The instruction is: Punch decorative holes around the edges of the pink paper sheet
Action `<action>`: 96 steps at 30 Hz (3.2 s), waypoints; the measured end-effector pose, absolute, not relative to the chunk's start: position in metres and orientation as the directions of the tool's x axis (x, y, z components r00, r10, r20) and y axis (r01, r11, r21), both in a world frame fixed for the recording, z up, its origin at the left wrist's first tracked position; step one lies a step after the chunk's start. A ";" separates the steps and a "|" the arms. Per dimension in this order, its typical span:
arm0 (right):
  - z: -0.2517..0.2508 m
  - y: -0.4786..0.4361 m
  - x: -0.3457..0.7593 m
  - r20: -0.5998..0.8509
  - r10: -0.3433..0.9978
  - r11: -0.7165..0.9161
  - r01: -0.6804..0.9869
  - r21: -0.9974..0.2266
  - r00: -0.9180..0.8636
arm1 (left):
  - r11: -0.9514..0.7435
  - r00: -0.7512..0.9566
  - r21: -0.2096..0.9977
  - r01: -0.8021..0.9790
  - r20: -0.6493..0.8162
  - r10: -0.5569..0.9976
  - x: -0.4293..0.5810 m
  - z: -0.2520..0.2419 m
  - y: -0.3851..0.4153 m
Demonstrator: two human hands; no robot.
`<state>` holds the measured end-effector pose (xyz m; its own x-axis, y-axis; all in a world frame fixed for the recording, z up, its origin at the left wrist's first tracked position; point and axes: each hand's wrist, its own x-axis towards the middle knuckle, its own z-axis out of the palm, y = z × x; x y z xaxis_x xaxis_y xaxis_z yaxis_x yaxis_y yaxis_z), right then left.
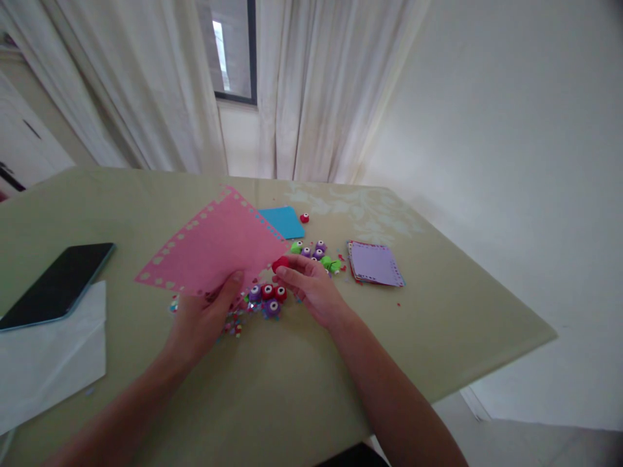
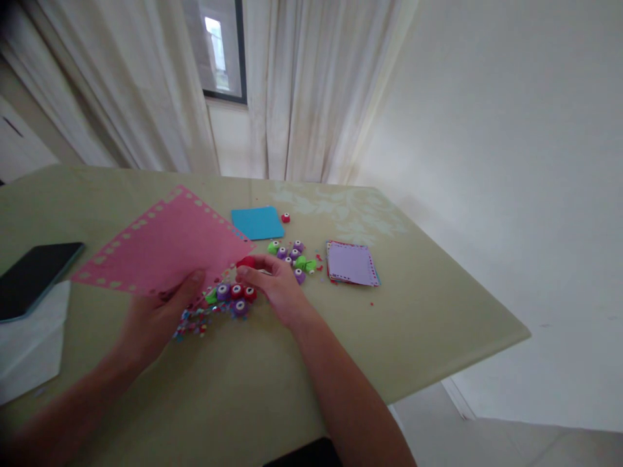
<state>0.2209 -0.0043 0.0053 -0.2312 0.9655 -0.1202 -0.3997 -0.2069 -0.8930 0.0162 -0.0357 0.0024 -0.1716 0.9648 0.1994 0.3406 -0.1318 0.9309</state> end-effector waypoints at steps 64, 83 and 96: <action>-0.006 -0.008 0.198 -0.126 0.983 -0.177 -0.526 -0.832 -0.131 | -0.153 -0.084 0.934 0.322 0.189 0.978 0.030 -0.002 -0.040; -0.006 0.006 0.247 0.271 0.931 0.356 0.778 -0.517 -0.245 | -0.089 -0.213 0.961 0.261 0.147 0.966 0.021 0.005 -0.035; -0.002 0.015 0.265 0.410 0.912 0.284 0.775 -0.565 -0.035 | -0.081 -0.208 0.979 0.188 0.120 0.971 0.019 0.002 -0.036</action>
